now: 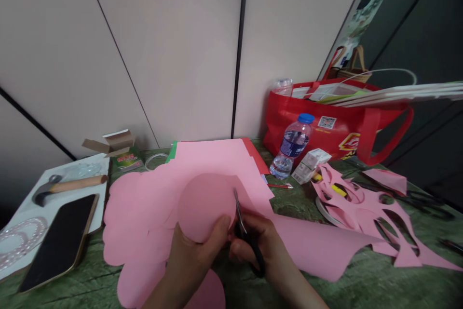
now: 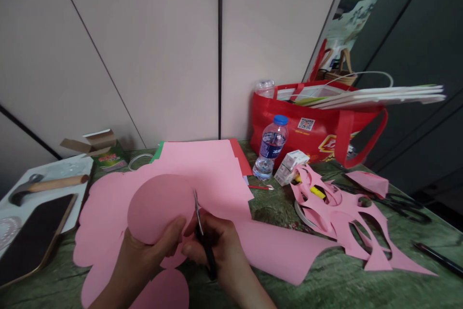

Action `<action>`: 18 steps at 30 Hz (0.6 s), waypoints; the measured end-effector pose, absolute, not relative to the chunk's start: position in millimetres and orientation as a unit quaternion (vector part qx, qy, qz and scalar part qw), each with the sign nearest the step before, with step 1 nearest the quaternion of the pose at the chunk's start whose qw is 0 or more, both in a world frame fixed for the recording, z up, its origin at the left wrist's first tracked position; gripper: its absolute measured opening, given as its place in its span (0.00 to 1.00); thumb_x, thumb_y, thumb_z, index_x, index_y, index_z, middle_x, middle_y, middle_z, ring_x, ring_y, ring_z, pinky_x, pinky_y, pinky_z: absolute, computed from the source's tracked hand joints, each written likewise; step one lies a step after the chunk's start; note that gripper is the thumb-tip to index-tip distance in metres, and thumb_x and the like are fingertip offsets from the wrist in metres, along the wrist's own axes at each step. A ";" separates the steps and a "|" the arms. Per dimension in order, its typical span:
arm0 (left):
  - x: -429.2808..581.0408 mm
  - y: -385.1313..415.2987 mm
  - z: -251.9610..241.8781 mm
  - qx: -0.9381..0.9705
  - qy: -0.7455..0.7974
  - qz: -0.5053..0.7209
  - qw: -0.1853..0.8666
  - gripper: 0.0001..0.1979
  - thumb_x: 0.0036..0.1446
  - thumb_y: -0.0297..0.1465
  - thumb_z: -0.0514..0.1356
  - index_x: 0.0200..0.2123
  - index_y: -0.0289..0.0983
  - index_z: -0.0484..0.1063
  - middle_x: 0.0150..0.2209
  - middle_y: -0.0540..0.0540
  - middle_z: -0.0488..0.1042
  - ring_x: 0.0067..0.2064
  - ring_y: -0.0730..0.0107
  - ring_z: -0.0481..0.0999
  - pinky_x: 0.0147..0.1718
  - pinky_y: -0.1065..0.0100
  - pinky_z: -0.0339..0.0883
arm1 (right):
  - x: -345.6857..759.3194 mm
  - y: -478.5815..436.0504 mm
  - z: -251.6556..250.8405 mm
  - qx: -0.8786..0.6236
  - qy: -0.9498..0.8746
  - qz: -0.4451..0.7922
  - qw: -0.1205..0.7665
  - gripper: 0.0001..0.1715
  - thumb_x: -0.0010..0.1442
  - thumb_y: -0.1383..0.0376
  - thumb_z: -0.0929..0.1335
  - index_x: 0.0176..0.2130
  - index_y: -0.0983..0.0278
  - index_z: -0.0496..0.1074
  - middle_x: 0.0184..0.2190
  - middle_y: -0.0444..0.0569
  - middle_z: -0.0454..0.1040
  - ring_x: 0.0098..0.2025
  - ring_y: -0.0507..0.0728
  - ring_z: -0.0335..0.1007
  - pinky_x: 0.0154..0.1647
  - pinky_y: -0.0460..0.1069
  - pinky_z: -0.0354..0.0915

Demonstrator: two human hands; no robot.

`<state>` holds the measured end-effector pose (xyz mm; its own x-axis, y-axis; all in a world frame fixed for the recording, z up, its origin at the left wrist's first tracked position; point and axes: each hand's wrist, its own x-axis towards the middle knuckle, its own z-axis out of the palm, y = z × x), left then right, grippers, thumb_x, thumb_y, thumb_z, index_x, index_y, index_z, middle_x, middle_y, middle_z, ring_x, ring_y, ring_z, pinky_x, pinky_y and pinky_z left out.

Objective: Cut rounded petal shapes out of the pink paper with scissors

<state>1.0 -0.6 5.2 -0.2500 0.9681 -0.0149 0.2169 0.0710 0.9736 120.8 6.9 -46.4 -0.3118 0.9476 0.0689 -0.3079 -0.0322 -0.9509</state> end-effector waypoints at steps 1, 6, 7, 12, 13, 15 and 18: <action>0.9 -0.7 5.6 0.477 0.623 0.486 0.385 0.11 0.41 0.35 0.61 0.13 0.39 0.66 0.09 0.56 0.63 0.15 0.74 0.63 0.18 0.73 0.64 | 120.9 7.1 -46.7 -0.328 -0.495 0.640 0.488 0.18 0.43 0.54 0.73 0.25 0.63 0.65 0.17 0.39 0.62 0.19 0.50 0.54 0.19 0.45 0.52; 1.6 -1.0 8.1 0.475 0.619 0.486 0.395 0.15 0.41 0.35 0.61 0.08 0.40 0.62 0.09 0.55 0.63 0.15 0.74 0.64 0.19 0.72 0.65 | 122.9 7.7 -50.9 -0.349 -0.513 0.624 0.475 0.15 0.45 0.58 0.73 0.25 0.63 0.65 0.17 0.39 0.61 0.19 0.50 0.52 0.18 0.45 0.49; 1.8 -1.0 8.3 0.472 0.619 0.487 0.397 0.16 0.40 0.35 0.61 0.08 0.40 0.62 0.09 0.55 0.63 0.15 0.75 0.64 0.19 0.73 0.65 | 123.2 7.6 -51.7 -0.347 -0.516 0.623 0.474 0.15 0.45 0.58 0.73 0.25 0.63 0.65 0.17 0.39 0.61 0.19 0.50 0.53 0.19 0.45 0.49; 1.9 -0.9 7.5 0.473 0.621 0.491 0.388 0.15 0.40 0.36 0.61 0.09 0.39 0.63 0.09 0.55 0.63 0.15 0.75 0.64 0.18 0.73 0.65 | 123.2 7.8 -53.2 -0.343 -0.511 0.627 0.478 0.13 0.45 0.59 0.72 0.26 0.63 0.66 0.17 0.39 0.60 0.18 0.49 0.52 0.17 0.45 0.49; 1.7 -1.0 7.4 0.474 0.622 0.491 0.384 0.15 0.40 0.36 0.61 0.09 0.39 0.63 0.09 0.55 0.63 0.15 0.75 0.63 0.17 0.74 0.64 | 123.2 8.0 -53.2 -0.343 -0.513 0.626 0.477 0.13 0.46 0.60 0.72 0.26 0.64 0.66 0.16 0.39 0.60 0.17 0.49 0.52 0.17 0.45 0.49; 1.2 -0.9 7.4 0.474 0.627 0.487 0.380 0.15 0.40 0.36 0.62 0.09 0.39 0.63 0.09 0.55 0.63 0.15 0.75 0.63 0.15 0.74 0.62 | 123.2 8.3 -53.2 -0.342 -0.516 0.626 0.474 0.12 0.46 0.61 0.72 0.26 0.64 0.65 0.16 0.38 0.60 0.17 0.49 0.51 0.16 0.44 0.48; 0.7 -0.4 7.6 0.472 0.628 0.485 0.384 0.15 0.40 0.36 0.62 0.09 0.39 0.62 0.09 0.55 0.63 0.15 0.75 0.63 0.15 0.74 0.62 | 123.0 8.1 -51.6 -0.340 -0.517 0.628 0.472 0.14 0.46 0.59 0.72 0.26 0.64 0.65 0.16 0.39 0.60 0.17 0.49 0.52 0.16 0.44 0.49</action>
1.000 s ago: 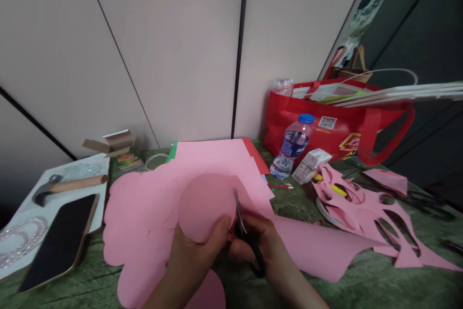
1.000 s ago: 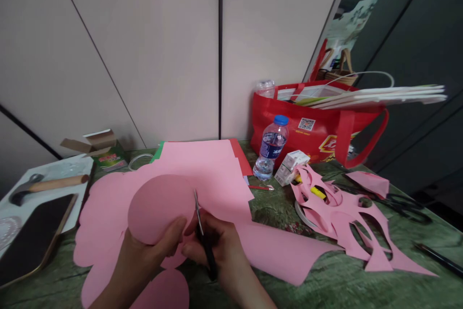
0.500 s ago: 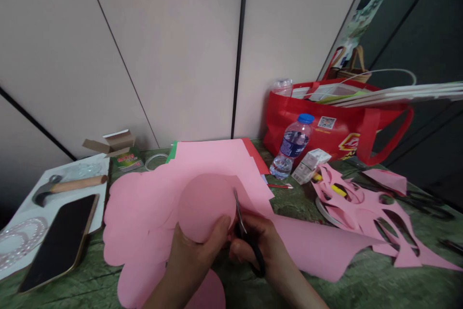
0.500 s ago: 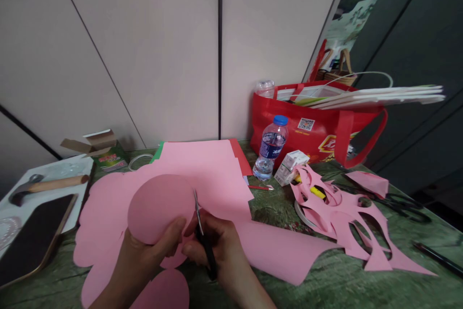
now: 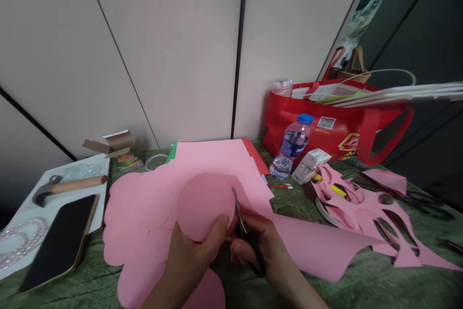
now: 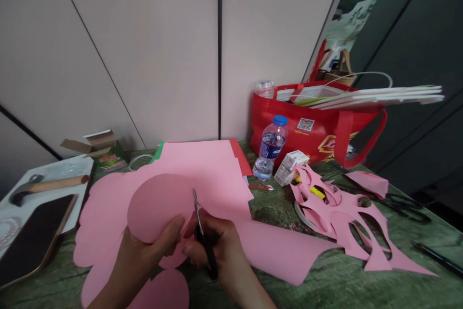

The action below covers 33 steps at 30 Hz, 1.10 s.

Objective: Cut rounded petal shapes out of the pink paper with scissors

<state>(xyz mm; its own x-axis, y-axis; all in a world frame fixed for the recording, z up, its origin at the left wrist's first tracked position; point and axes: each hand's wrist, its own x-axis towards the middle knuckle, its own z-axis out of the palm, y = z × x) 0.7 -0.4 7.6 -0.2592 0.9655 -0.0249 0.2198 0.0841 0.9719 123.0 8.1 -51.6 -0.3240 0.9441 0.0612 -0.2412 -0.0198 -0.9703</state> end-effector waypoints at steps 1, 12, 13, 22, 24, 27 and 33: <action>0.5 -0.2 7.6 0.472 0.625 0.487 0.387 0.15 0.40 0.36 0.62 0.09 0.39 0.62 0.09 0.55 0.62 0.15 0.75 0.63 0.15 0.74 0.62 | 122.9 7.6 -50.5 -0.340 -0.516 0.628 0.473 0.15 0.46 0.57 0.72 0.26 0.64 0.65 0.16 0.39 0.61 0.17 0.49 0.52 0.16 0.44 0.49; -2.7 2.0 6.8 0.477 0.605 0.491 0.407 0.18 0.41 0.37 0.62 0.07 0.39 0.61 0.09 0.54 0.62 0.15 0.75 0.61 0.16 0.73 0.63 | 122.4 6.0 -42.3 -0.361 -0.515 0.620 0.470 0.14 0.47 0.58 0.71 0.26 0.65 0.66 0.15 0.39 0.63 0.15 0.48 0.53 0.15 0.43 0.51; -2.9 2.2 6.8 0.477 0.603 0.491 0.409 0.19 0.41 0.37 0.62 0.07 0.39 0.61 0.09 0.54 0.62 0.15 0.75 0.61 0.16 0.73 0.63 | 122.2 6.3 -42.1 -0.364 -0.516 0.619 0.467 0.14 0.47 0.57 0.71 0.26 0.65 0.66 0.15 0.39 0.63 0.15 0.47 0.53 0.15 0.43 0.50; -6.7 4.2 4.0 0.500 0.609 0.484 0.380 0.19 0.43 0.37 0.60 0.07 0.38 0.61 0.10 0.53 0.63 0.16 0.73 0.62 0.16 0.71 0.56 | 122.8 6.0 -49.4 -0.336 -0.515 0.625 0.481 0.17 0.48 0.55 0.71 0.26 0.66 0.66 0.14 0.39 0.63 0.14 0.47 0.55 0.13 0.43 0.51; -7.5 5.3 2.1 0.514 0.604 0.480 0.376 0.21 0.45 0.38 0.59 0.07 0.39 0.60 0.09 0.53 0.61 0.16 0.73 0.62 0.17 0.71 0.55 | 122.6 5.3 -51.7 -0.336 -0.516 0.626 0.478 0.18 0.48 0.54 0.71 0.26 0.65 0.66 0.14 0.40 0.63 0.14 0.48 0.55 0.13 0.43 0.51; -6.1 5.9 1.1 0.509 0.608 0.477 0.379 0.22 0.47 0.40 0.58 0.07 0.39 0.59 0.09 0.53 0.61 0.16 0.73 0.62 0.17 0.71 0.57 | 121.8 4.1 -53.1 -0.329 -0.514 0.634 0.475 0.17 0.49 0.53 0.71 0.26 0.65 0.67 0.15 0.40 0.64 0.15 0.48 0.56 0.14 0.43 0.52; -2.8 3.3 4.9 0.480 0.622 0.506 0.356 0.18 0.43 0.36 0.61 0.08 0.40 0.60 0.09 0.55 0.62 0.15 0.73 0.65 0.16 0.73 0.62 | 124.3 5.4 -46.0 -0.323 -0.525 0.633 0.470 0.18 0.47 0.54 0.73 0.28 0.65 0.68 0.19 0.39 0.61 0.18 0.48 0.54 0.17 0.44 0.49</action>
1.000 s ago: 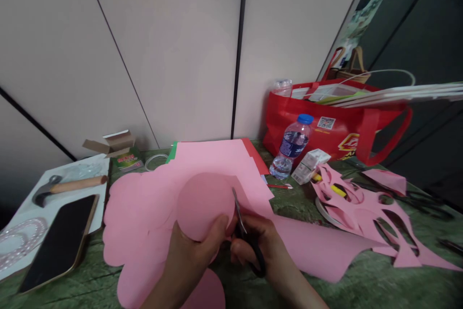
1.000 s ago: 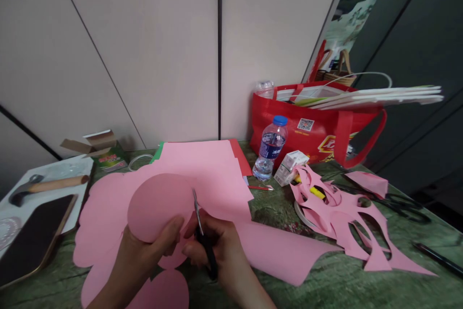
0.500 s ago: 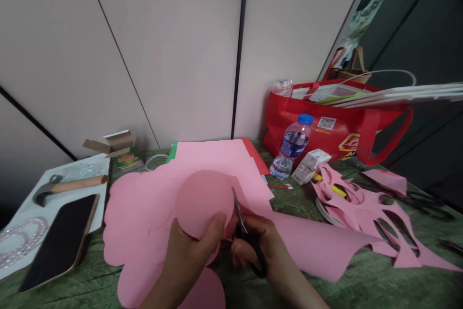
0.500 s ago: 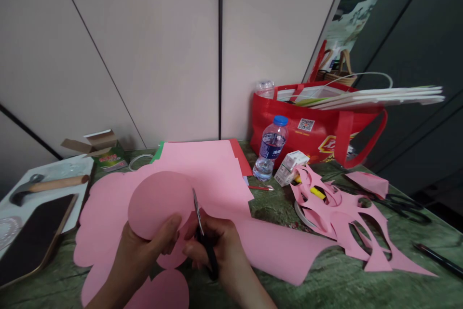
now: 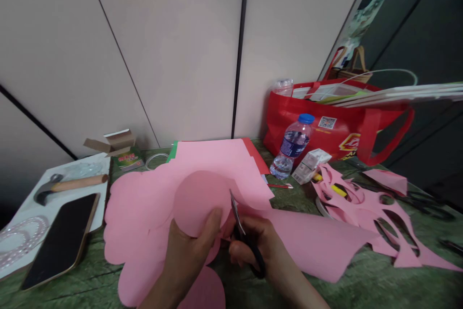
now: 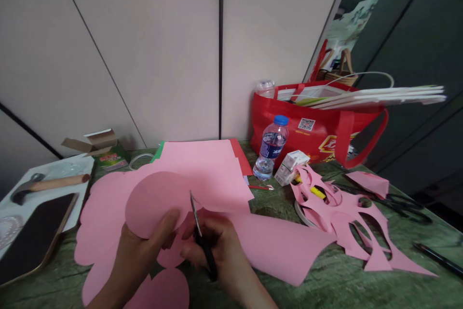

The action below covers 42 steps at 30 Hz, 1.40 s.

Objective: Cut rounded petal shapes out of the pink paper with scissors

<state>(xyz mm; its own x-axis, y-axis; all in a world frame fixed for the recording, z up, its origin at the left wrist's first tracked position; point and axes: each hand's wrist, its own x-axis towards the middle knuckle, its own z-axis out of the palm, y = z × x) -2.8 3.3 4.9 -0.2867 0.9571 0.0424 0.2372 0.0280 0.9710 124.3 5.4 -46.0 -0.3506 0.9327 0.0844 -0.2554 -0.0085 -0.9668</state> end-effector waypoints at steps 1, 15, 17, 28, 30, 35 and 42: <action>-2.9 2.8 5.2 0.481 0.621 0.507 0.353 0.17 0.43 0.36 0.61 0.09 0.40 0.61 0.09 0.55 0.62 0.16 0.71 0.67 0.17 0.72 0.63 | 125.4 6.0 -44.7 -0.325 -0.525 0.628 0.474 0.17 0.46 0.55 0.73 0.28 0.65 0.69 0.19 0.39 0.61 0.19 0.48 0.53 0.18 0.44 0.49; 2.3 -0.5 4.4 0.475 0.582 0.540 0.379 0.05 0.40 0.32 0.63 0.23 0.37 0.72 0.23 0.49 0.78 0.26 0.67 0.77 0.25 0.72 0.71 | 131.3 6.4 -38.7 -0.350 -0.511 0.630 0.468 0.18 0.40 0.60 0.76 0.25 0.65 0.66 0.21 0.39 0.61 0.23 0.50 0.54 0.23 0.45 0.52; 3.2 -0.8 5.6 0.472 0.582 0.540 0.383 0.05 0.40 0.31 0.62 0.23 0.37 0.72 0.22 0.50 0.78 0.26 0.67 0.77 0.24 0.72 0.71 | 130.9 6.7 -38.3 -0.353 -0.515 0.628 0.466 0.19 0.41 0.60 0.76 0.24 0.65 0.65 0.21 0.40 0.62 0.23 0.50 0.54 0.23 0.45 0.51; 5.9 -1.8 5.3 0.469 0.587 0.539 0.381 0.05 0.39 0.31 0.62 0.17 0.37 0.71 0.17 0.52 0.74 0.21 0.69 0.74 0.21 0.73 0.69 | 131.8 5.4 -38.8 -0.338 -0.521 0.635 0.459 0.19 0.44 0.59 0.75 0.24 0.65 0.63 0.20 0.39 0.60 0.23 0.49 0.52 0.22 0.45 0.49; 4.4 -1.6 2.8 0.464 0.613 0.530 0.358 0.06 0.39 0.33 0.63 0.19 0.36 0.71 0.20 0.49 0.76 0.23 0.68 0.75 0.22 0.72 0.70 | 131.4 6.0 -38.8 -0.343 -0.521 0.634 0.456 0.20 0.43 0.60 0.75 0.24 0.65 0.63 0.21 0.39 0.60 0.23 0.50 0.52 0.23 0.45 0.49; 1.3 -1.7 -0.9 0.465 0.629 0.521 0.342 0.09 0.39 0.34 0.64 0.24 0.34 0.73 0.22 0.48 0.77 0.25 0.66 0.76 0.24 0.71 0.71 | 130.8 6.8 -40.1 -0.348 -0.521 0.632 0.457 0.19 0.42 0.60 0.75 0.25 0.66 0.64 0.21 0.39 0.61 0.23 0.50 0.53 0.23 0.46 0.50; 4.6 -3.3 3.0 0.460 0.621 0.526 0.354 0.07 0.38 0.34 0.63 0.21 0.35 0.72 0.21 0.48 0.77 0.24 0.66 0.76 0.23 0.71 0.70 | 130.1 6.1 -41.1 -0.341 -0.528 0.627 0.460 0.18 0.45 0.59 0.74 0.25 0.66 0.64 0.20 0.39 0.59 0.22 0.49 0.50 0.22 0.45 0.48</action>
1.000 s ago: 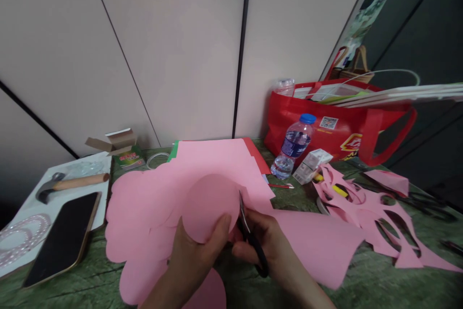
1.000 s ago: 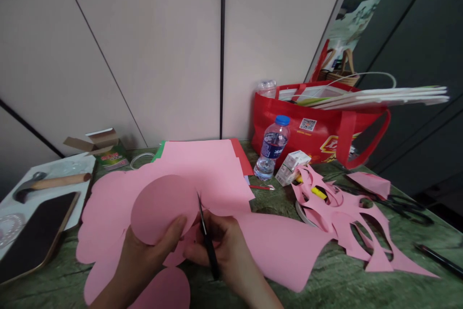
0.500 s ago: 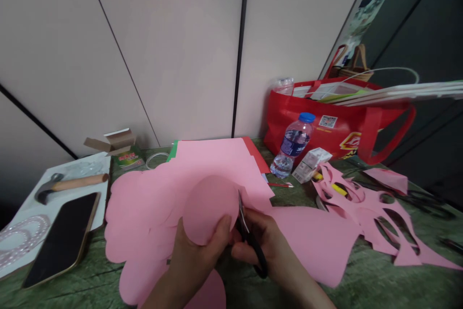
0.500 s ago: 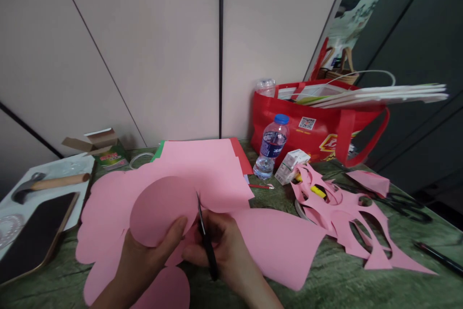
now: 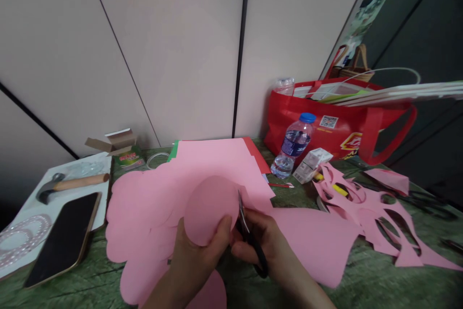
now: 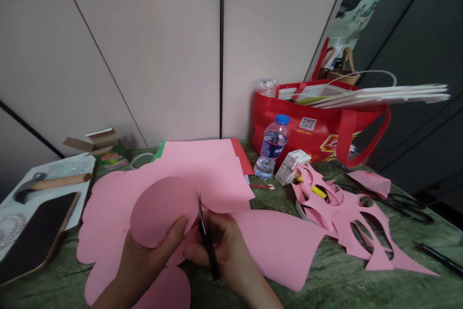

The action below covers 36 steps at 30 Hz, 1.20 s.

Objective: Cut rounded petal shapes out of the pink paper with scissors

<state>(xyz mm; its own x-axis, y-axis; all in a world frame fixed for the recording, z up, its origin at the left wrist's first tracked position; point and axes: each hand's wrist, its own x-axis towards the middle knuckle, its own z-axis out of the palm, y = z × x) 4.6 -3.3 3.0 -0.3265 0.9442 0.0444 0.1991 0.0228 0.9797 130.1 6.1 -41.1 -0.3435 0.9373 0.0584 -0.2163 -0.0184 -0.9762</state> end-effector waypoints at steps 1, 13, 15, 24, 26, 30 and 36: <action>5.2 -3.4 3.3 0.462 0.611 0.532 0.361 0.06 0.38 0.33 0.63 0.21 0.36 0.72 0.21 0.49 0.77 0.24 0.67 0.76 0.23 0.71 0.70 | 130.0 6.2 -41.0 -0.339 -0.529 0.627 0.460 0.17 0.46 0.59 0.74 0.25 0.66 0.64 0.20 0.39 0.59 0.22 0.49 0.50 0.21 0.45 0.48; 8.9 -1.9 2.1 0.436 0.565 0.577 0.397 0.03 0.37 0.30 0.63 0.20 0.37 0.71 0.21 0.51 0.77 0.24 0.68 0.76 0.24 0.73 0.70 | 129.0 6.0 -43.6 -0.308 -0.521 0.635 0.480 0.14 0.49 0.60 0.73 0.27 0.66 0.67 0.20 0.38 0.58 0.22 0.48 0.49 0.22 0.44 0.49; 9.2 -2.0 2.5 0.435 0.570 0.574 0.396 0.04 0.37 0.30 0.63 0.20 0.37 0.72 0.20 0.50 0.77 0.24 0.68 0.76 0.23 0.73 0.70 | 128.9 6.0 -42.2 -0.316 -0.523 0.631 0.478 0.13 0.49 0.61 0.73 0.26 0.66 0.67 0.20 0.38 0.58 0.22 0.48 0.49 0.21 0.44 0.48; 9.5 -2.9 6.7 0.454 0.584 0.550 0.388 0.04 0.38 0.32 0.62 0.18 0.37 0.71 0.18 0.50 0.76 0.22 0.68 0.75 0.21 0.73 0.69 | 128.5 6.3 -43.3 -0.323 -0.528 0.626 0.475 0.17 0.49 0.57 0.72 0.25 0.66 0.65 0.20 0.39 0.58 0.22 0.48 0.48 0.21 0.44 0.48; 8.6 -2.4 5.6 0.457 0.579 0.549 0.393 0.05 0.38 0.32 0.62 0.19 0.37 0.71 0.19 0.49 0.76 0.23 0.67 0.75 0.22 0.72 0.69 | 128.6 6.3 -43.6 -0.325 -0.533 0.622 0.473 0.17 0.49 0.56 0.72 0.26 0.66 0.66 0.21 0.39 0.59 0.22 0.49 0.49 0.21 0.44 0.49; 6.5 -1.7 2.6 0.459 0.586 0.542 0.390 0.06 0.39 0.33 0.62 0.20 0.36 0.72 0.19 0.50 0.76 0.22 0.68 0.75 0.21 0.72 0.69 | 128.8 5.6 -43.4 -0.328 -0.540 0.616 0.470 0.18 0.50 0.55 0.71 0.25 0.66 0.66 0.21 0.41 0.61 0.23 0.50 0.52 0.22 0.45 0.50; 5.7 -1.9 3.3 0.462 0.582 0.547 0.386 0.05 0.39 0.33 0.62 0.20 0.36 0.72 0.20 0.49 0.77 0.24 0.68 0.75 0.23 0.73 0.70 | 129.6 4.8 -43.4 -0.341 -0.534 0.618 0.465 0.18 0.49 0.55 0.71 0.25 0.66 0.67 0.20 0.41 0.62 0.22 0.50 0.53 0.21 0.45 0.50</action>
<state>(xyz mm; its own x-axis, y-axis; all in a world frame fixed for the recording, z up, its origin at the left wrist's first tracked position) 5.7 -1.9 3.3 -0.2757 0.9596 0.0565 0.1155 -0.0253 0.9930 129.6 4.8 -43.4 -0.3340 0.9395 0.0758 -0.2097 0.0043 -0.9777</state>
